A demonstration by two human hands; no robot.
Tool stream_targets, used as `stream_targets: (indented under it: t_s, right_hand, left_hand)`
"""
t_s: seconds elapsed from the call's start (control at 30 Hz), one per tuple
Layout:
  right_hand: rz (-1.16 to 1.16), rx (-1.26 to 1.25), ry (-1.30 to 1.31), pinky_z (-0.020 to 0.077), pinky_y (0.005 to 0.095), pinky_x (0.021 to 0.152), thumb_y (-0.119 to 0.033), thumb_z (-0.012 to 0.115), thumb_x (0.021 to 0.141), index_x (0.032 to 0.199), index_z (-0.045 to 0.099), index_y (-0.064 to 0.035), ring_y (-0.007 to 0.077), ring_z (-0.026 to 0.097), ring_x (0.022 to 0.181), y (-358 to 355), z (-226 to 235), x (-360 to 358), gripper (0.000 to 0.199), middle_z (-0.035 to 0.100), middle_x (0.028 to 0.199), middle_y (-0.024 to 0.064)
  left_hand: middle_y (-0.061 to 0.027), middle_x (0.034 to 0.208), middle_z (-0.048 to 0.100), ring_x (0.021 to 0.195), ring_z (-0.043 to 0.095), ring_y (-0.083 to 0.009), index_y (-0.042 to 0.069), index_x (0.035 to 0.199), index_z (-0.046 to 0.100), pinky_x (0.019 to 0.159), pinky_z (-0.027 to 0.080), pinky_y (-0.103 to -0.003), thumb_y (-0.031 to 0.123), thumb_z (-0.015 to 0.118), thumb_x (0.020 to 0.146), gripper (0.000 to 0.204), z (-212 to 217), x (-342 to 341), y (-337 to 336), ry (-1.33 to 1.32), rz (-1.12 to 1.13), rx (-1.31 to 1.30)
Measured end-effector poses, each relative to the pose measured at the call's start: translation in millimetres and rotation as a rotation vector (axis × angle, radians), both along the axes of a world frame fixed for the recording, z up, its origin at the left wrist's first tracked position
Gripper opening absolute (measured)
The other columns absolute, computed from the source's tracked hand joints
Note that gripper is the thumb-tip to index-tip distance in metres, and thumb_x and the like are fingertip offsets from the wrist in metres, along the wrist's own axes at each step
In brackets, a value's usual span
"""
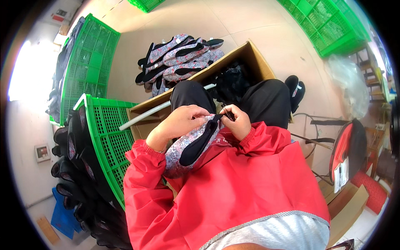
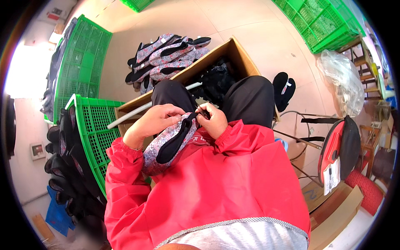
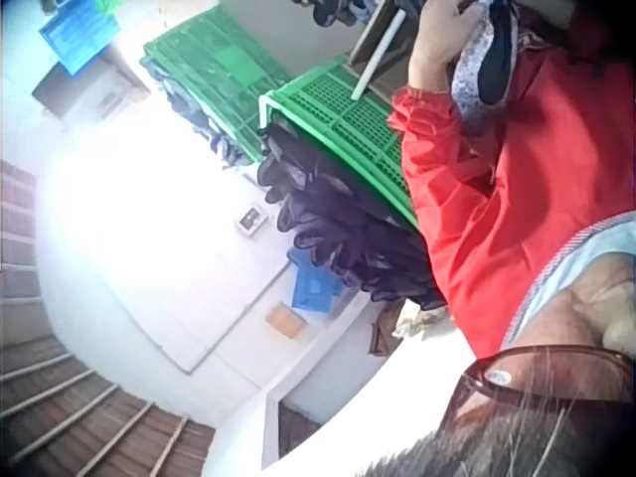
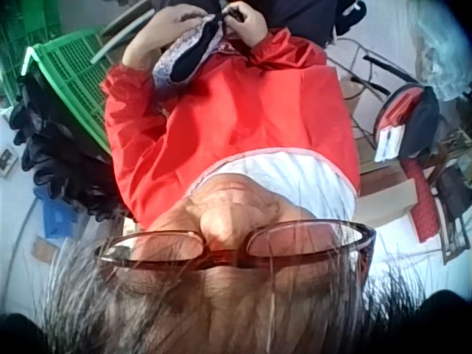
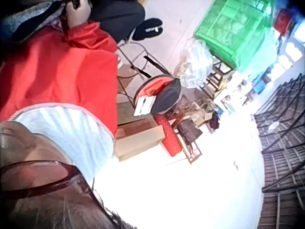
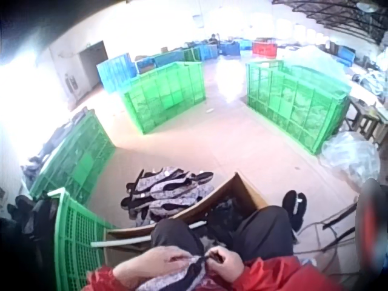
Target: The person sits on the floor and uses scissors to trim loose threads and fabric edges from black slippers. They handle the slippers one at a time, picking them from a cardboard box, cutting the excess material, and placing the finished items into a green plastic crate.
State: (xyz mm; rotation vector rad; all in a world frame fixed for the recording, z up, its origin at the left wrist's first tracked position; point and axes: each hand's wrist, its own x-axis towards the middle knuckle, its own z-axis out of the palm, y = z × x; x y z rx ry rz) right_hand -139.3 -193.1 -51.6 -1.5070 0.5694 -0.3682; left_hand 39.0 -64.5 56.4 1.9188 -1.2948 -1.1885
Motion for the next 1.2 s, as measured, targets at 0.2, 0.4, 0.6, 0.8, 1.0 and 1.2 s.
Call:
stream_targets:
  t_s: [0.2, 0.4, 0.6, 0.8, 1.0, 1.2]
  right_hand:
    - [-0.088, -0.011, -0.109, 0.044, 0.0207, 0.066, -0.002, 0.064, 0.084, 0.097, 0.062, -0.0035, 0.0042, 0.051, 0.069, -6.7, 12.2, 0.7, 0.013, 0.059, 0.081, -0.0017]
    - [-0.027, -0.001, -0.108, 0.0459, 0.0209, 0.069, -0.001, 0.063, 0.085, 0.099, 0.062, -0.0037, 0.0035, 0.053, 0.073, -12.1, 8.7, 4.6, 0.014, 0.06, 0.082, -0.0019]
    - [0.016, 0.143, -0.181, 0.046, 0.0214, 0.079, -0.006, 0.065, 0.087, 0.114, 0.055, -0.0031, 0.0058, 0.055, 0.086, -24.8, 2.8, 2.6, 0.029, 0.06, 0.097, 0.0017]
    - [0.327, 0.401, 0.083, 0.0373, 0.02, 0.057, -0.033, 0.052, 0.1, 0.115, 0.047, -0.006, 0.0039, 0.043, 0.062, -62.2, 22.7, -29.4, 0.031, 0.062, 0.087, 0.002]
    - [0.571, 0.413, 0.202, 0.0384, 0.0201, 0.054, -0.031, 0.055, 0.099, 0.113, 0.05, -0.0062, 0.0051, 0.047, 0.061, -68.0, 44.4, -31.9, 0.029, 0.064, 0.087, 0.0027]
    - [0.559, 0.498, 0.251, 0.0354, 0.0201, 0.05, -0.024, 0.057, 0.098, 0.107, 0.051, -0.0063, 0.0051, 0.043, 0.056, -60.7, 42.9, -11.3, 0.02, 0.062, 0.081, 0.0033]
  left_hand:
    - [-0.005, 0.093, 0.067, 0.082, 0.061, -0.0111, -0.004, 0.111, 0.066, 0.076, 0.049, -0.025, 0.011, 0.062, 0.09, 0.026, -27.2, -12.9, -13.6, 0.392, 0.229, 0.111]
    - [-0.0001, 0.078, 0.063, 0.069, 0.056, -0.0059, -0.003, 0.095, 0.069, 0.062, 0.044, -0.021, 0.008, 0.068, 0.085, 0.015, -23.1, -32.8, -19.4, 0.587, 0.507, 0.137]
    - [0.0004, 0.076, 0.063, 0.064, 0.056, -0.005, -0.001, 0.09, 0.067, 0.056, 0.043, -0.019, 0.006, 0.07, 0.085, 0.009, -36.4, -39.0, -22.0, 0.642, 0.588, 0.085]
    - [0.0015, 0.076, 0.063, 0.061, 0.056, -0.0053, 0.002, 0.09, 0.066, 0.055, 0.044, -0.019, 0.007, 0.071, 0.085, 0.009, -40.6, -35.7, -22.4, 0.732, 0.72, 0.03]
    - [0.0023, 0.078, 0.063, 0.066, 0.054, -0.005, 0.003, 0.09, 0.067, 0.062, 0.043, -0.02, 0.013, 0.07, 0.086, 0.012, -52.3, -27.7, -23.8, 0.78, 0.713, 0.025]
    - [0.0032, 0.077, 0.061, 0.067, 0.052, -0.0058, 0.006, 0.089, 0.067, 0.063, 0.042, -0.02, 0.015, 0.068, 0.087, 0.01, -54.2, -25.5, -23.6, 0.808, 0.723, 0.038]
